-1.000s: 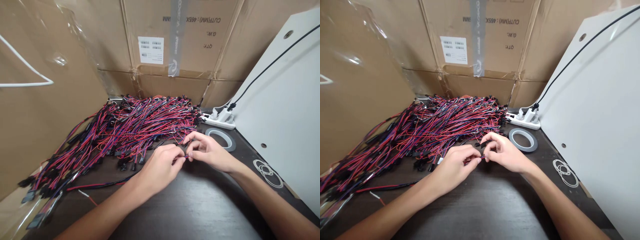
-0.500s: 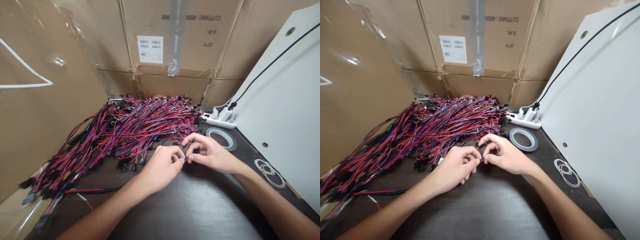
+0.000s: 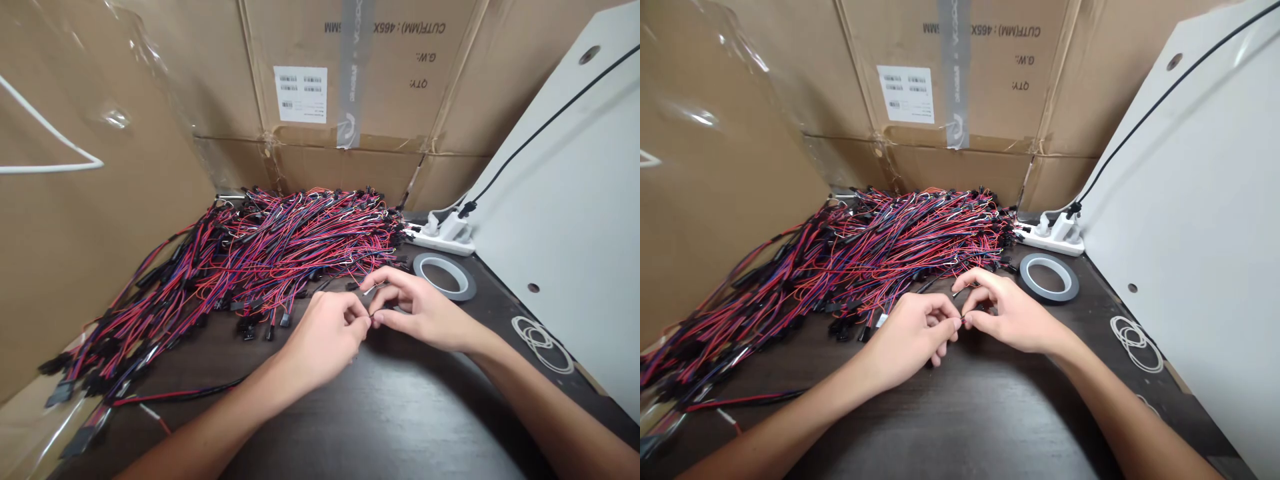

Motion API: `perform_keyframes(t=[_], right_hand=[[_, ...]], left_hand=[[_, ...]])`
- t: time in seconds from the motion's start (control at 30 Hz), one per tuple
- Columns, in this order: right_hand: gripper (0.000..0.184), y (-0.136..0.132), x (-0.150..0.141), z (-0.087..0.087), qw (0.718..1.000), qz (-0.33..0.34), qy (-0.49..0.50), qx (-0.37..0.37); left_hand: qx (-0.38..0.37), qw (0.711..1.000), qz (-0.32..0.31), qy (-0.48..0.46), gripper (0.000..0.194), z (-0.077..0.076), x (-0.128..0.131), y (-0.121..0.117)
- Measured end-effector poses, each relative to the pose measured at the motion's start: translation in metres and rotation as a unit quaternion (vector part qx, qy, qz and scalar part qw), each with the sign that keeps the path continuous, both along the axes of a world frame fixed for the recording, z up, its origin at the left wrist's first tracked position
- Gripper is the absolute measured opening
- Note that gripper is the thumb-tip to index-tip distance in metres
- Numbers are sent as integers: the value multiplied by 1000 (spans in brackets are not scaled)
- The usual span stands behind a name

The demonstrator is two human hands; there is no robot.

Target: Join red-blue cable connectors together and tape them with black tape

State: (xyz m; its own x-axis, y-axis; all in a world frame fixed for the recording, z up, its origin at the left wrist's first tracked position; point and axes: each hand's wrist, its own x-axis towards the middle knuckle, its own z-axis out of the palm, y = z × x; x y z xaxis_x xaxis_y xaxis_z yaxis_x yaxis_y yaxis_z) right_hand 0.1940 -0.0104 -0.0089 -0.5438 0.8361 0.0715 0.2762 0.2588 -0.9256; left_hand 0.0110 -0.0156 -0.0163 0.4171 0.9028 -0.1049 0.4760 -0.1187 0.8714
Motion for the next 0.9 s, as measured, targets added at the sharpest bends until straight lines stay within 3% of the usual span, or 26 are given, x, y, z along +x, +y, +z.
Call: perform_keyframes(t=[0.2, 0.4, 0.7, 0.9], right_hand=[[34, 2, 2, -2, 1000, 2, 4, -7], [37, 3, 3, -2, 999, 15, 22, -26], [37, 4, 7, -2, 998, 8, 45, -49], [38, 7, 13, 1, 997, 16, 44, -53]], left_hand=[[-85, 996, -9, 11, 23, 0, -1, -1], [-57, 996, -59, 30, 26, 2, -5, 2], [-109, 993, -33, 31, 26, 5, -1, 1], [-104, 992, -52, 41, 29, 7, -3, -1]])
